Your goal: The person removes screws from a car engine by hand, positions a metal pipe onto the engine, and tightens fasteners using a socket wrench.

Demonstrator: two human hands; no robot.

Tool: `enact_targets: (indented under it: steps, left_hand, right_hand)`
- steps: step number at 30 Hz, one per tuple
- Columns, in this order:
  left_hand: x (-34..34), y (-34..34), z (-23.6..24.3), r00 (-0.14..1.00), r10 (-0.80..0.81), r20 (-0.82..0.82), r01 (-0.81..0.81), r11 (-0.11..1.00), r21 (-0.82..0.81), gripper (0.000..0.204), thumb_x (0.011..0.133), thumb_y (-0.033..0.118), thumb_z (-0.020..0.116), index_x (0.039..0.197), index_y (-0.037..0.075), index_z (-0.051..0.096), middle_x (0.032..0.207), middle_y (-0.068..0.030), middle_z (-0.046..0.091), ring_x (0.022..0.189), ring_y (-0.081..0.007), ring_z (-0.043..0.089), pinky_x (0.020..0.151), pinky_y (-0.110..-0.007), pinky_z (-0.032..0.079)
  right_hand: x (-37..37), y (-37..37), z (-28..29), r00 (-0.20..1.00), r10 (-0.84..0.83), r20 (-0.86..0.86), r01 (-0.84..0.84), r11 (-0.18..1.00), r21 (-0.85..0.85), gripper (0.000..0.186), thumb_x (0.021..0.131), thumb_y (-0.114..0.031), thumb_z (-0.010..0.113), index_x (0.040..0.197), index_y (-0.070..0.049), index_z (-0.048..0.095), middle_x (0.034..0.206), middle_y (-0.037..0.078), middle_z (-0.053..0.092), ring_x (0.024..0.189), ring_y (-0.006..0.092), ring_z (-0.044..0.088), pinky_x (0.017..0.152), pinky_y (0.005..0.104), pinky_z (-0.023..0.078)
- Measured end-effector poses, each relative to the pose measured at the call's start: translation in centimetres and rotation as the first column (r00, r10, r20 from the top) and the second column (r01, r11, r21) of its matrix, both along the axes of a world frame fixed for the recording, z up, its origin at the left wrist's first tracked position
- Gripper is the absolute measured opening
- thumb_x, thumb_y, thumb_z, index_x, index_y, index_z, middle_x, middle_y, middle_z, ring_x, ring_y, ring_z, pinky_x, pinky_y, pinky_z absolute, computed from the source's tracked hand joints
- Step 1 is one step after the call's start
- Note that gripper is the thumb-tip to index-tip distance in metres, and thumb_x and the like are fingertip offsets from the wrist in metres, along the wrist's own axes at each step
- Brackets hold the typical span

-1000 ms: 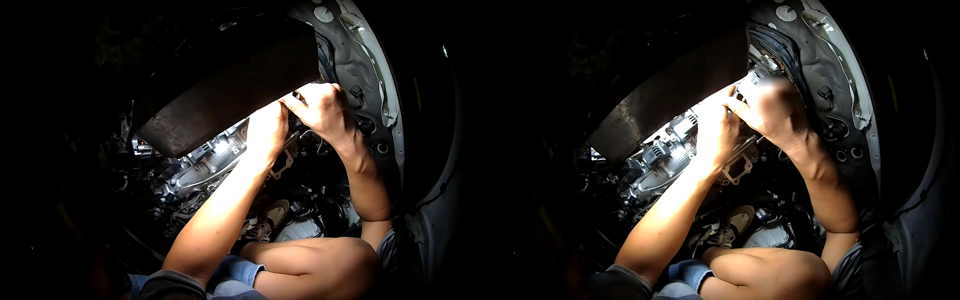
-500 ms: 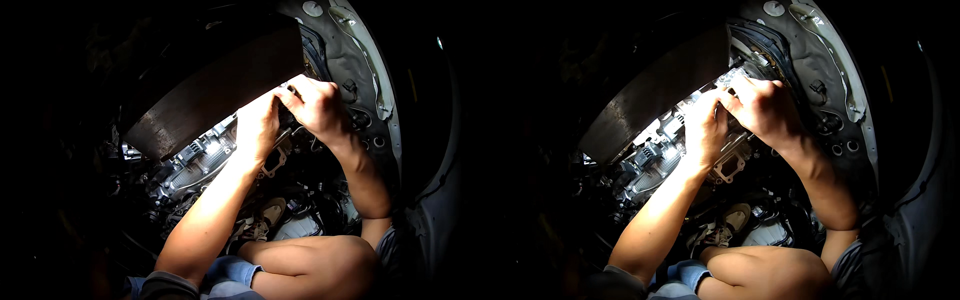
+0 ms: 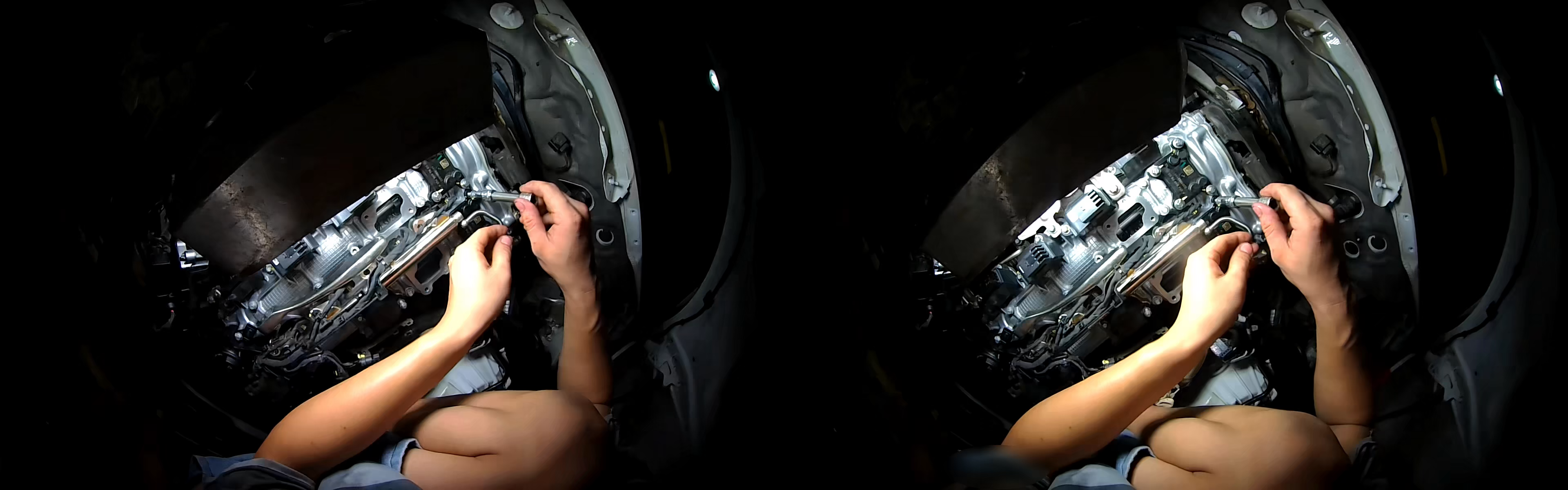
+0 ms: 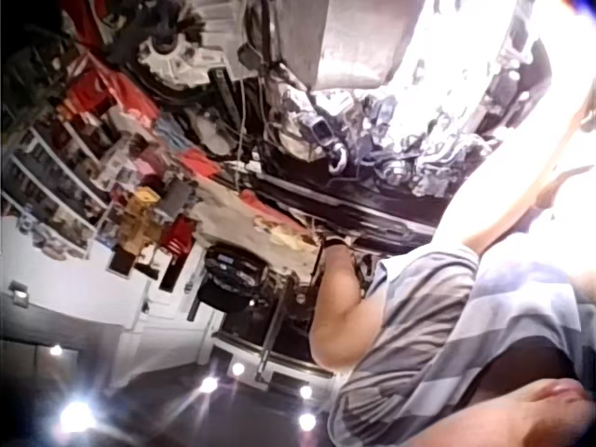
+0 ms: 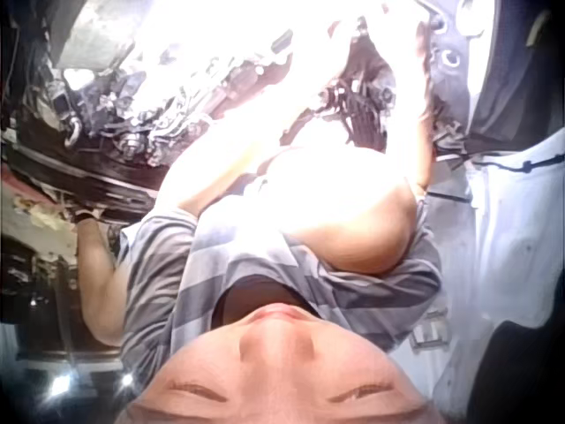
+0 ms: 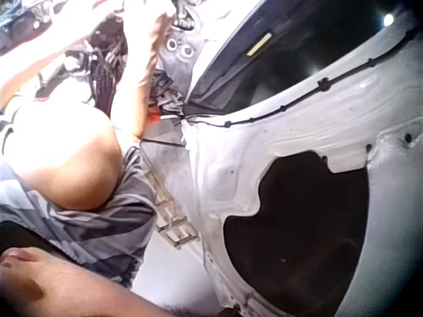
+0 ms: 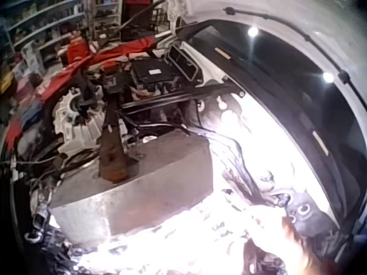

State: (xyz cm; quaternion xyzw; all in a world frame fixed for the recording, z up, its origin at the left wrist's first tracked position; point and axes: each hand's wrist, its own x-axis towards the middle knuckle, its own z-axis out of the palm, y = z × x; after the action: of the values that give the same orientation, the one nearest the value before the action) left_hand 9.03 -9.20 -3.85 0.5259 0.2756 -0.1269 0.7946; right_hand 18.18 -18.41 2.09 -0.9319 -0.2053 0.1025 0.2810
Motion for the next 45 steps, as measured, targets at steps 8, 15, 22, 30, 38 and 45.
enact_targets:
  steps: [8,15,22,30,38,45]
  left_hand:
    - [2.6,-0.2,-1.6,0.862,0.195,-0.468,-0.507,0.290,-0.812,0.030,0.104,0.029,0.041,0.107,0.005,0.059,0.105,-0.0043,0.065,0.101,-0.0182,0.060,0.094,-0.033,0.046]
    - [3.0,-1.5,-2.4,0.850,0.211,-0.483,-0.519,0.167,-0.838,0.021,0.098,0.024,0.057,0.110,0.008,0.065,0.109,-0.0016,0.068,0.101,-0.0144,0.061,0.092,-0.033,0.048]
    - [3.3,-1.2,-2.3,0.798,0.194,-0.570,-0.602,0.239,-0.761,0.019,0.096,0.029,0.063,0.104,0.013,0.065,0.101,0.0018,0.068,0.094,-0.0116,0.062,0.087,-0.029,0.049]
    - [1.1,1.3,0.3,0.990,0.060,-0.128,-0.071,0.995,-0.077,0.018,0.094,0.015,0.061,0.105,0.000,0.063,0.092,-0.0067,0.068,0.083,-0.0161,0.064,0.078,-0.030,0.050]
    - [-0.2,3.3,0.7,0.873,-0.117,0.473,-0.239,0.744,0.624,0.038,0.081,-0.002,0.064,0.118,-0.004,0.056,0.115,-0.0204,0.059,0.105,-0.0367,0.057,0.094,-0.042,0.046]
    - [2.8,3.0,-1.9,0.871,-0.379,0.312,-0.125,0.444,0.887,0.023,0.082,0.009,0.060,0.102,-0.001,0.060,0.100,-0.0123,0.061,0.092,-0.0280,0.056,0.082,-0.038,0.043]
  right_hand:
    - [-0.9,1.3,-0.4,0.965,0.191,0.180,-0.170,0.977,-0.126,0.017,0.087,-0.004,0.062,0.103,0.002,0.062,0.088,0.018,0.065,0.075,0.0362,0.065,0.063,0.0402,0.053]
    - [-0.8,1.5,-0.5,0.987,-0.004,0.159,0.065,0.923,-0.379,0.033,0.090,-0.033,0.066,0.079,-0.003,0.060,0.072,0.018,0.065,0.063,0.0391,0.063,0.052,0.0447,0.048]
    - [0.3,1.5,-0.1,0.955,0.255,0.152,-0.230,0.959,-0.165,0.020,0.092,-0.014,0.060,0.105,0.001,0.060,0.086,0.019,0.066,0.078,0.0379,0.066,0.062,0.0414,0.053]
    - [0.9,2.6,0.5,0.982,0.142,0.127,-0.044,0.819,-0.571,0.041,0.092,-0.036,0.063,0.068,-0.003,0.060,0.061,0.019,0.062,0.058,0.0385,0.063,0.053,0.0453,0.049]
    - [1.1,2.0,-0.2,0.977,0.211,0.011,-0.182,0.870,-0.459,0.017,0.094,-0.017,0.058,0.085,-0.002,0.058,0.073,0.017,0.061,0.068,0.0364,0.064,0.057,0.0425,0.051]
    - [0.2,3.1,-0.5,0.999,0.052,-0.011,-0.053,0.979,-0.194,0.009,0.088,-0.009,0.062,0.093,-0.002,0.062,0.076,0.019,0.063,0.071,0.0385,0.063,0.063,0.0403,0.051]
